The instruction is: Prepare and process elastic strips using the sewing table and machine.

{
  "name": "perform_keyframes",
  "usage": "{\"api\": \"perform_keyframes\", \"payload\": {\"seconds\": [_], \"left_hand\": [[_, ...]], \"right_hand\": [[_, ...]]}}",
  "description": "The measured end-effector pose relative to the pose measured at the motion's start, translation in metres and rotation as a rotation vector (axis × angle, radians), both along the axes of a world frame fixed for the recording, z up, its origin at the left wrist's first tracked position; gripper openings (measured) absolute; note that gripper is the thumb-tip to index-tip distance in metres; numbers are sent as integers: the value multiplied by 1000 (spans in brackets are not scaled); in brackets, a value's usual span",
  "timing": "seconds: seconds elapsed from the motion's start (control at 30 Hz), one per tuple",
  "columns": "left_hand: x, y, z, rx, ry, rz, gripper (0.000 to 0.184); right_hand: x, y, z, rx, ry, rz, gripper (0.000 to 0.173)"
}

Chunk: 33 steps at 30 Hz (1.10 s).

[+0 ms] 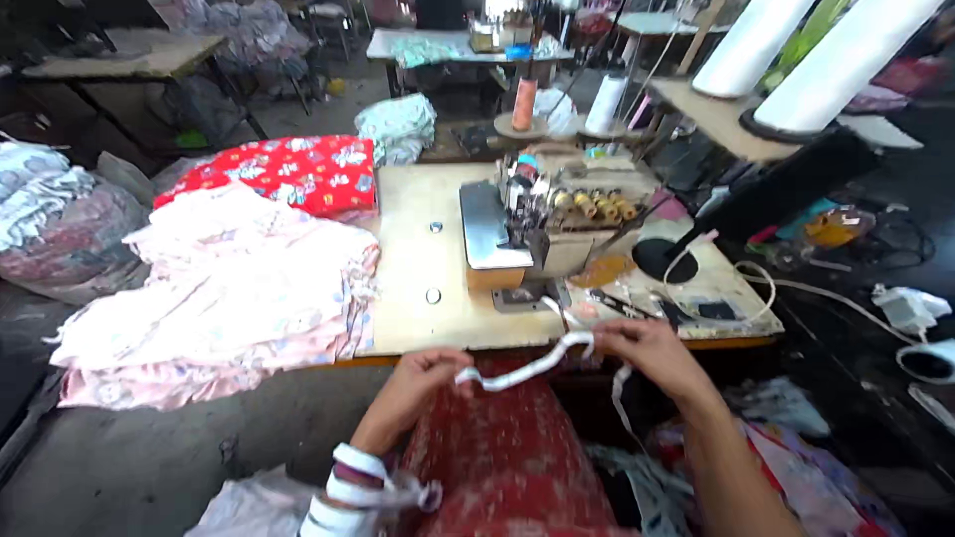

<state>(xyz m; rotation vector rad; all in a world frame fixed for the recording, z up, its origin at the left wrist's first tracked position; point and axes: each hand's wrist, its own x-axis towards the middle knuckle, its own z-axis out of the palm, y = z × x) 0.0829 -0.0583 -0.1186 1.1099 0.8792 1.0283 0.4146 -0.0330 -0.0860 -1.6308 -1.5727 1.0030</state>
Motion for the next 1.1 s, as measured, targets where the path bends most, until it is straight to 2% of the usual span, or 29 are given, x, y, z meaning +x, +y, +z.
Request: {"api": "perform_keyframes", "payload": {"seconds": [0.07, 0.13, 0.2, 0.33, 0.4, 0.5, 0.57, 0.67, 0.77, 0.87, 0.93, 1.1], "left_hand": [[-7, 5, 10, 43, -17, 122, 23], [-26, 5, 9, 74, 80, 262, 20], [-52, 1, 5, 119, 196, 305, 18], [-78, -10, 4, 183, 301, 228, 20], [-76, -10, 11, 195, 317, 170, 20], [-60, -3, 18, 239, 173, 7, 21], [-40, 6, 21, 268, 98, -117, 20], [-3, 14, 38, 281, 130, -258, 21], [29, 22, 64, 279, 203, -250, 15], [48, 35, 73, 463, 268, -175, 12], [55, 43, 78, 513, 263, -157, 14], [71, 48, 93, 303, 168, -210, 13]], "right_hand": [[-4, 13, 12, 10, -158, -16, 17], [5, 22, 7, 6, -282, -99, 17], [18, 26, 3, -4, -322, -140, 20], [29, 34, 7, 13, -202, -163, 17], [27, 40, 12, 6, -274, -189, 20], [7, 43, 29, -12, -370, -113, 21], [-10, 40, 39, 14, -280, 24, 19], [-28, 35, 51, 53, -60, 228, 14], [-39, 32, 69, 74, 82, 347, 9], [-42, 30, 82, 84, 125, 406, 8], [-40, 32, 87, 74, 156, 400, 7], [-31, 42, 88, 81, 240, 391, 5]]}}
